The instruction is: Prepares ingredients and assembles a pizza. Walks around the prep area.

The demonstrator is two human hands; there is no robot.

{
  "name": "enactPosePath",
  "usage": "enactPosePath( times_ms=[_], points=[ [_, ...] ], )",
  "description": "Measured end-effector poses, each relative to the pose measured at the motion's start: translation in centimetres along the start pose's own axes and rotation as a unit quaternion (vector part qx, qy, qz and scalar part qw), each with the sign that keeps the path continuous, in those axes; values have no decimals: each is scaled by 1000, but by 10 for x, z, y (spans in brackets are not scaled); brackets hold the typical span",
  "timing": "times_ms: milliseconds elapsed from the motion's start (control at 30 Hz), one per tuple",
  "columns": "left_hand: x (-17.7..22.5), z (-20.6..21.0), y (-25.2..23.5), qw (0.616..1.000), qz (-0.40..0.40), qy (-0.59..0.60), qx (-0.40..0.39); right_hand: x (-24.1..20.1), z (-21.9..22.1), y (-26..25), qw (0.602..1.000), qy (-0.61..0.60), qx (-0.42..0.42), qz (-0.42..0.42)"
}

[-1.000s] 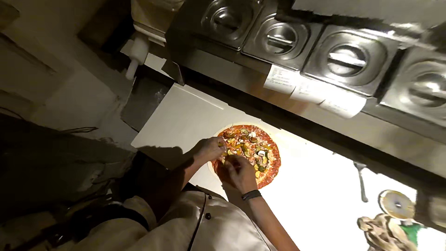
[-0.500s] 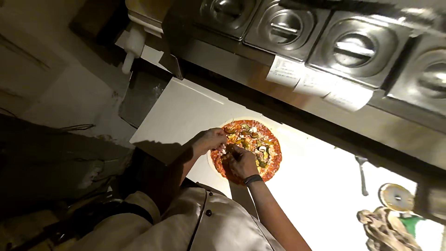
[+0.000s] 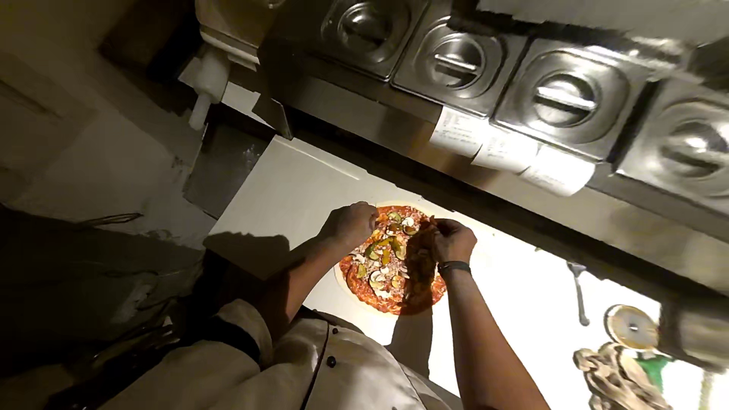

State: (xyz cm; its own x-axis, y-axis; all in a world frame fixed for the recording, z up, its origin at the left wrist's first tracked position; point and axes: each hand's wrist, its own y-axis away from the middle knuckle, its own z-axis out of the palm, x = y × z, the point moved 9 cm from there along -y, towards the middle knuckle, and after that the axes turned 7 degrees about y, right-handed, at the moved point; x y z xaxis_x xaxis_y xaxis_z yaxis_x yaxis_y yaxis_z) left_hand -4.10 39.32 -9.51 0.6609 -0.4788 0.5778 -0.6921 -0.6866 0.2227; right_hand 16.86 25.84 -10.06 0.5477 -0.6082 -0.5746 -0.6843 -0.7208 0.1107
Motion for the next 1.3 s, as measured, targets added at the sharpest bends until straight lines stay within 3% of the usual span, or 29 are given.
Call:
enactPosePath(
  times_ms=[200,400,533,700,867,967,1167,1300],
  points=[
    [20,7,-19,997,-10,-31,-68,1,-7,-3,999,-26,20,-9],
    [7,25,-12,993,-30,-75,-84,-20,1,4,995,79,-32,-52],
    [4,22,-11,994,-45,-68,-74,-47,23,19,989,68,-59,-120],
    [16,-6,-10,999,-20,-24,-13,-51,62,15,972,159,-118,-127],
    [46,0,-33,999,-4,-20,-32,-45,32,21,988,95,-84,-93],
    [65,26,-47,992,23,-38,-114,-26,1,36,996,51,-39,-59],
    [62,19,-30,989,71,-39,-123,25,-31,77,1000,25,-4,0],
    [53,50,-18,978,112,-43,-173,15,-15,101,1000,20,-20,-9]
  ],
)
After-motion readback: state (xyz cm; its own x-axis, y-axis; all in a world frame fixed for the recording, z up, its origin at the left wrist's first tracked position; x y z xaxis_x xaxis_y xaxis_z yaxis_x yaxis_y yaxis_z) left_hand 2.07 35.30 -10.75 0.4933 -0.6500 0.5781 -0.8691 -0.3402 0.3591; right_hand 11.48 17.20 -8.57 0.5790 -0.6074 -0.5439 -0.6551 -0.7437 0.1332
